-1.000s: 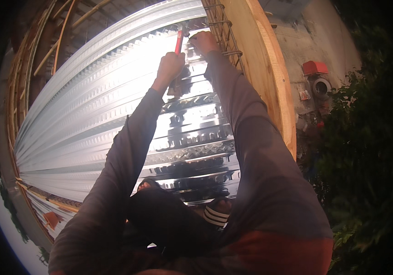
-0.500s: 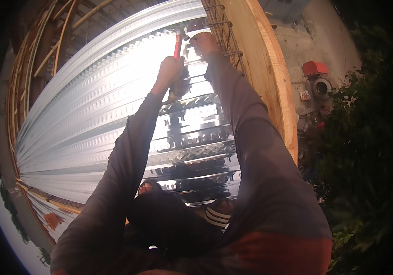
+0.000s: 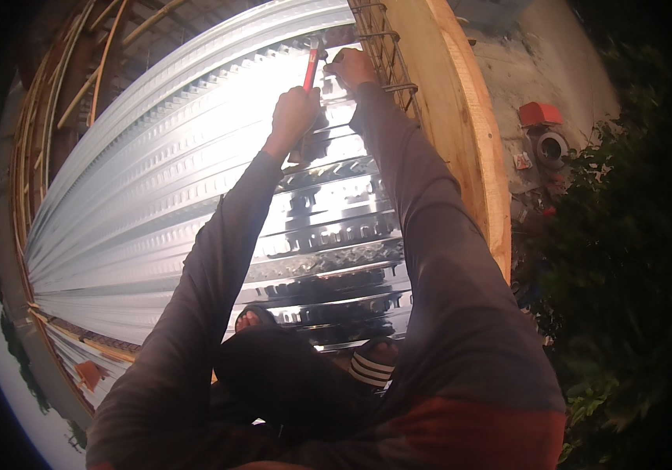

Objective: The person hammers nails into corrugated metal sheets on a roof, securing them to wooden beams. The person retrieves nails from a bucket and uses a hammer to fasten the sheets in place.

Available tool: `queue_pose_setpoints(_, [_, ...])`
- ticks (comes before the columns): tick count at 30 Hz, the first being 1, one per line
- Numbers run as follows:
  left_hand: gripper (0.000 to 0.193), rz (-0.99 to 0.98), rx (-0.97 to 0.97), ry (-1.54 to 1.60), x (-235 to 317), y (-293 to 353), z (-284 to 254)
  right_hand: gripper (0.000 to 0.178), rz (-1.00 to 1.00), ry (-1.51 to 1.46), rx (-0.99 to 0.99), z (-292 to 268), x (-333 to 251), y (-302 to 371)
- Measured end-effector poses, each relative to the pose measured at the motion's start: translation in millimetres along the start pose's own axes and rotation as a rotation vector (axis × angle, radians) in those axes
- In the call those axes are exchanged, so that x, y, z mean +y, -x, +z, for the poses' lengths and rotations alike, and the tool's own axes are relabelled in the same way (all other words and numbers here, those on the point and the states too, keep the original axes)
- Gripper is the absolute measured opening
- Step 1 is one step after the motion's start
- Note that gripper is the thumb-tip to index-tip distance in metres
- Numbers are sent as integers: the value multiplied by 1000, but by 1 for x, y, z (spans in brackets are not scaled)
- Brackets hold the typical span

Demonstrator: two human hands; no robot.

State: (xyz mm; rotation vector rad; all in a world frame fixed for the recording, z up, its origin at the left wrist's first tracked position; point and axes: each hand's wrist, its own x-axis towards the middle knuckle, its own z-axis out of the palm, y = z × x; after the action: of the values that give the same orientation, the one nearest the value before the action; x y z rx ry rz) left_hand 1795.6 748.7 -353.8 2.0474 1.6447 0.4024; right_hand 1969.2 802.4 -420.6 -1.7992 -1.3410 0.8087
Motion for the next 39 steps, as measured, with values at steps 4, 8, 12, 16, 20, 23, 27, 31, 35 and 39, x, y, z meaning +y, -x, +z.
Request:
queue_pose_setpoints(4, [42, -70, 189, 205, 46, 10, -40, 26, -33, -21, -18, -4, 7, 4])
queue_pose_setpoints(8, [33, 114, 427, 692, 99, 14, -65, 28, -90, 76, 120, -38, 26, 10])
queue_pose_setpoints(12, [45, -41, 54, 26, 14, 0, 4, 21, -157, 213, 572, -77, -32, 86])
queue_pose_setpoints(16, [46, -18, 97, 224, 41, 8, -20, 21, -5, 455, 905, -189, -31, 225])
queue_pose_setpoints(20, [51, -50, 194, 359, 62, 31, -26, 26, 152, 780, 766, -212, 44, 313])
queue_pose_setpoints(23, [62, -174, -191, -40, 4, -18, -2, 27, 173, 642, 666, -193, 40, 322])
queue_pose_setpoints(27, [53, 109, 300, 329, 72, 3, -42, 27, 201, 723, 704, -201, 51, 325])
queue_pose_setpoints(31, [50, -2, 343, 25, 18, 14, 5, 26, 188, 730, 675, -192, 45, 317])
queue_pose_setpoints(35, [57, -172, -165, 361, 85, -7, -44, 26, 162, 761, 718, -201, 65, 326])
queue_pose_setpoints(39, [48, 261, 398, 860, 136, 11, -108, 27, 277, 767, 665, -203, 50, 324])
